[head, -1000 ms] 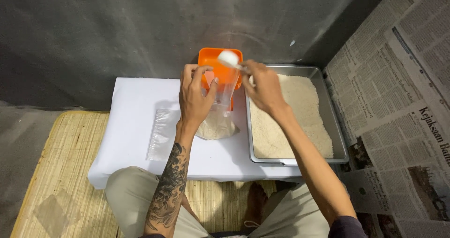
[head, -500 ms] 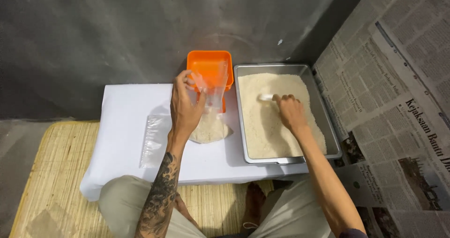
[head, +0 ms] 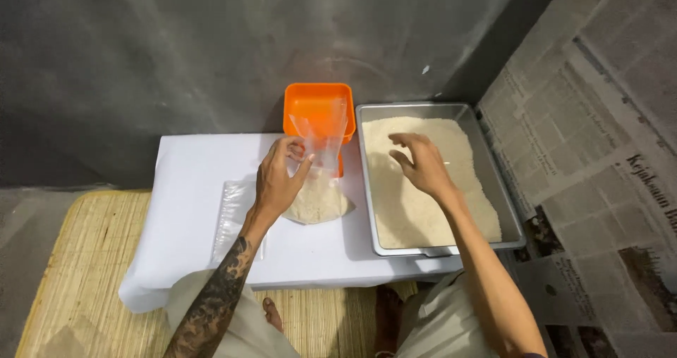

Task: The person is scooping rice from a metal tray into plastic bags and adjusting the weight using a digital scale.

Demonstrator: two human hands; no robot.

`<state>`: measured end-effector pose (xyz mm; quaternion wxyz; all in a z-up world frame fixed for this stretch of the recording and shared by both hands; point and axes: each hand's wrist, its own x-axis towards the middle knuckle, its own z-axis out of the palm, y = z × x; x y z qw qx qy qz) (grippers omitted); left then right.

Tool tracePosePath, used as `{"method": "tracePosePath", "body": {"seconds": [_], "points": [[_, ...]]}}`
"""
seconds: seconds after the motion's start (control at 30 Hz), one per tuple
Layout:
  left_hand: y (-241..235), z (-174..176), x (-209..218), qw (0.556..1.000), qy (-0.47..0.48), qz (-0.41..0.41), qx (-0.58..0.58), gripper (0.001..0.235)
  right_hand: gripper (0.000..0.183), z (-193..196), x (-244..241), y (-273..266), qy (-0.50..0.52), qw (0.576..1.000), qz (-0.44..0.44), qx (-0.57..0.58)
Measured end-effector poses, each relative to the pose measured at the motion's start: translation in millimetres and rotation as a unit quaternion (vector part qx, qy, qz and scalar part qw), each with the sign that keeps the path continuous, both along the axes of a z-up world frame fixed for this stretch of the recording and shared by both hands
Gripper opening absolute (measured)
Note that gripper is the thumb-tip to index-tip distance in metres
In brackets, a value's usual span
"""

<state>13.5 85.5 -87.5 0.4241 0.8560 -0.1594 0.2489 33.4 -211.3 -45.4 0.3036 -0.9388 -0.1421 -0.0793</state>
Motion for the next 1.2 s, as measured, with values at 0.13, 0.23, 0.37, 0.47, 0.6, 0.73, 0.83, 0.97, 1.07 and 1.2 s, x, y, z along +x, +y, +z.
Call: {"method": "tracePosePath", "body": {"seconds": [0.13,0.23,0.37,0.47,0.6,0.73,0.83,0.97,1.07,1.2], "points": [[5.6,-8.0,8.6,1.000,-0.021,-0.008,0.007,0.016,0.037,-15.8,24.4,26.3,0.051,0.992,0.047,0.104],[6.9,-10.1,6.9,0.999,-0.034,-0.007,-0.010,0.012,0.032,-29.3,38.8,38.7,0.055,0.985,0.063,0.153],[14.3,0.5,-9.3,0.995,0.056,-0.047,-0.072,0.010,0.023,-43.0,36.3,51.6,0.157,0.966,0.071,0.191],[20.1,1.3,-15.7,0.986,0.105,-0.077,-0.106,0.012,0.027,-68.9,37.4,61.0,0.193,0.951,0.078,0.230],[29.1,-6.6,-15.3,0.979,0.125,-0.089,-0.133,0.017,0.027,-83.5,41.8,76.1,0.184,0.932,0.093,0.300],[31.5,-1.1,-22.0,0.979,0.118,-0.083,-0.141,0.015,0.027,-66.7,30.0,72.2,0.143,0.949,0.080,0.271],[32.8,-5.4,-20.6,0.979,0.117,-0.080,-0.144,0.014,0.031,-40.0,14.6,71.9,0.121,0.952,0.054,0.276],[32.3,-10.8,-17.2,0.980,0.121,-0.074,-0.140,0.014,0.034,-51.9,17.8,76.6,0.088,0.959,0.036,0.268],[30.8,-8.0,-19.7,0.980,0.120,-0.070,-0.142,0.013,0.037,-43.7,9.5,84.5,0.055,0.958,0.027,0.279],[35.1,-12.6,-18.2,0.980,0.116,-0.065,-0.149,0.011,0.028,-36.4,0.1,91.5,0.010,0.961,0.041,0.273]]}}
